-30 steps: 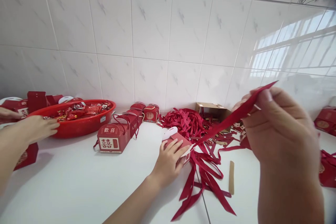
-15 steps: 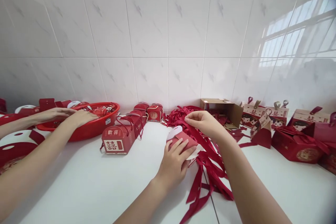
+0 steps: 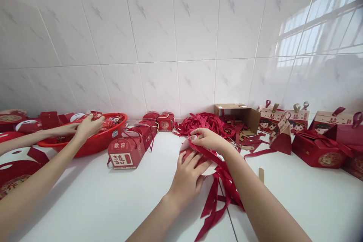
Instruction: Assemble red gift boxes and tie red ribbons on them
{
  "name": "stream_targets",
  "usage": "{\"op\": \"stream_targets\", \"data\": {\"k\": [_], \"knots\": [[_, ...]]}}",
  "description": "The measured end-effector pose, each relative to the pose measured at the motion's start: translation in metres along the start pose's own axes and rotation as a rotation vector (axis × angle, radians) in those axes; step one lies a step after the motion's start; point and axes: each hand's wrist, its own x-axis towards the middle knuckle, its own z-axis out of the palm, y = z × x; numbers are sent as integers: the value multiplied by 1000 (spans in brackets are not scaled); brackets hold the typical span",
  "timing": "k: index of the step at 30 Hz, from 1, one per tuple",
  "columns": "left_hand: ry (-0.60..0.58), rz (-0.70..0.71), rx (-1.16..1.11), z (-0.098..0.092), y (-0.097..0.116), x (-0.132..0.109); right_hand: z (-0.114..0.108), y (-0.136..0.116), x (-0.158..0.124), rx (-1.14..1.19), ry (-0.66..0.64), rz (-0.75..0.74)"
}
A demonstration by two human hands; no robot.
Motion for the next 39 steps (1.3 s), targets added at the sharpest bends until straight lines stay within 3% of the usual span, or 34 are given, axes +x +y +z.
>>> {"op": "stream_targets", "data": {"k": [9,22,34,39], "knots": [[43,49,44,3,1,0,-6,-7,-3,-29,-54,-14],[3,70,72,1,9,-2,-13,-10,-8,-61,-155,-86],[6,61,20,-4,12,2,-16,-12,-9,26,-171,9],[-19,39,25,-2,10,0,-18,-15,-13,-112,-72,-51]]}}
